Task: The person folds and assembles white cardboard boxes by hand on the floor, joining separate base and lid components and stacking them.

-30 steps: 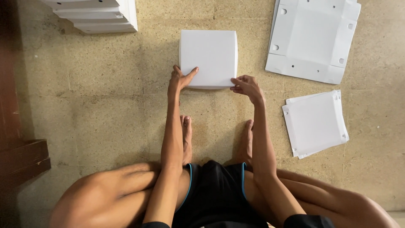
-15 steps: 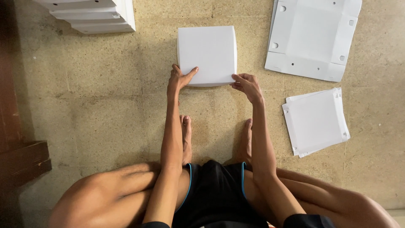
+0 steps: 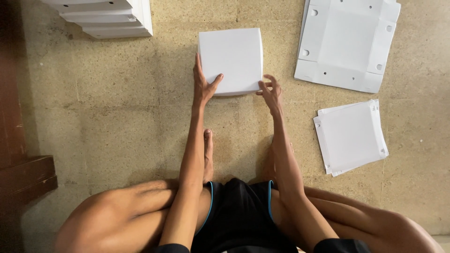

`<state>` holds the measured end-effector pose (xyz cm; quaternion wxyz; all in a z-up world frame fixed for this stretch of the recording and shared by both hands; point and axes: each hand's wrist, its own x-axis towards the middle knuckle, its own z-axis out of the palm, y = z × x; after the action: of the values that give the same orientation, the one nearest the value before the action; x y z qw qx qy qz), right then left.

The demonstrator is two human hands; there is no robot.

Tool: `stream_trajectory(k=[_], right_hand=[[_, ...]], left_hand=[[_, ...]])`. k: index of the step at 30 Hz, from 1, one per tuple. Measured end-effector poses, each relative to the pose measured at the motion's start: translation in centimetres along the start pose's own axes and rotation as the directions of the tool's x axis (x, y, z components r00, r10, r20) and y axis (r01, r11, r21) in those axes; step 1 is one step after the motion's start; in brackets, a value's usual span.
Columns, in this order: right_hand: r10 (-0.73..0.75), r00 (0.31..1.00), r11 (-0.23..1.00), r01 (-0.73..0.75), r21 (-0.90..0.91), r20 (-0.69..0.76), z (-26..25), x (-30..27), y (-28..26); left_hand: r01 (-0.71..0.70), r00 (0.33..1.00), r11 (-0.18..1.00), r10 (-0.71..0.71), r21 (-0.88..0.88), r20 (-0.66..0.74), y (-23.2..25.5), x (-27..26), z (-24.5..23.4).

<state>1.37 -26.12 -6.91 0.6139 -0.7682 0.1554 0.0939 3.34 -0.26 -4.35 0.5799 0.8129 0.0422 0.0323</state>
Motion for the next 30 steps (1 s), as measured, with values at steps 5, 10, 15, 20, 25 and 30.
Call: stream_trajectory(k=[5, 10, 15, 20, 25, 30], right_hand=[[-0.187, 0.981, 0.946, 0.169, -0.277, -0.042, 1.8, -1.7, -4.6], [-0.215, 0.977, 0.972, 0.212, -0.099, -0.017, 3.4, -1.6, -3.2], [-0.12, 0.993, 0.991, 0.119, -0.066, -0.01, 3.2, -1.4, -4.1], [-0.147, 0.989, 0.963, 0.15, -0.223, 0.029, 0.5, 5.7, 4.8], [-0.339, 0.936, 0.886, 0.351, -0.303, 0.095, 0.4, 4.0, -1.9], [-0.191, 0.969, 0.946, 0.223, -0.234, 0.155, 1.9, 3.9, -3.2]], left_hand=[[-0.044, 0.997, 0.999, 0.045, 0.007, -0.06, -1.2, -0.2, 1.0], [-0.027, 0.994, 0.996, 0.017, -0.09, -0.11, -3.9, 0.5, 2.6], [-0.021, 0.995, 0.992, 0.008, -0.128, -0.104, -3.1, 0.1, 2.3], [0.096, 0.983, 0.989, -0.112, -0.112, -0.146, -5.4, 0.4, 1.9], [0.099, 0.972, 0.991, -0.116, -0.091, -0.206, -2.8, 1.4, 1.9], [-0.073, 0.994, 0.995, 0.067, -0.072, -0.087, -2.9, 2.7, 2.6]])
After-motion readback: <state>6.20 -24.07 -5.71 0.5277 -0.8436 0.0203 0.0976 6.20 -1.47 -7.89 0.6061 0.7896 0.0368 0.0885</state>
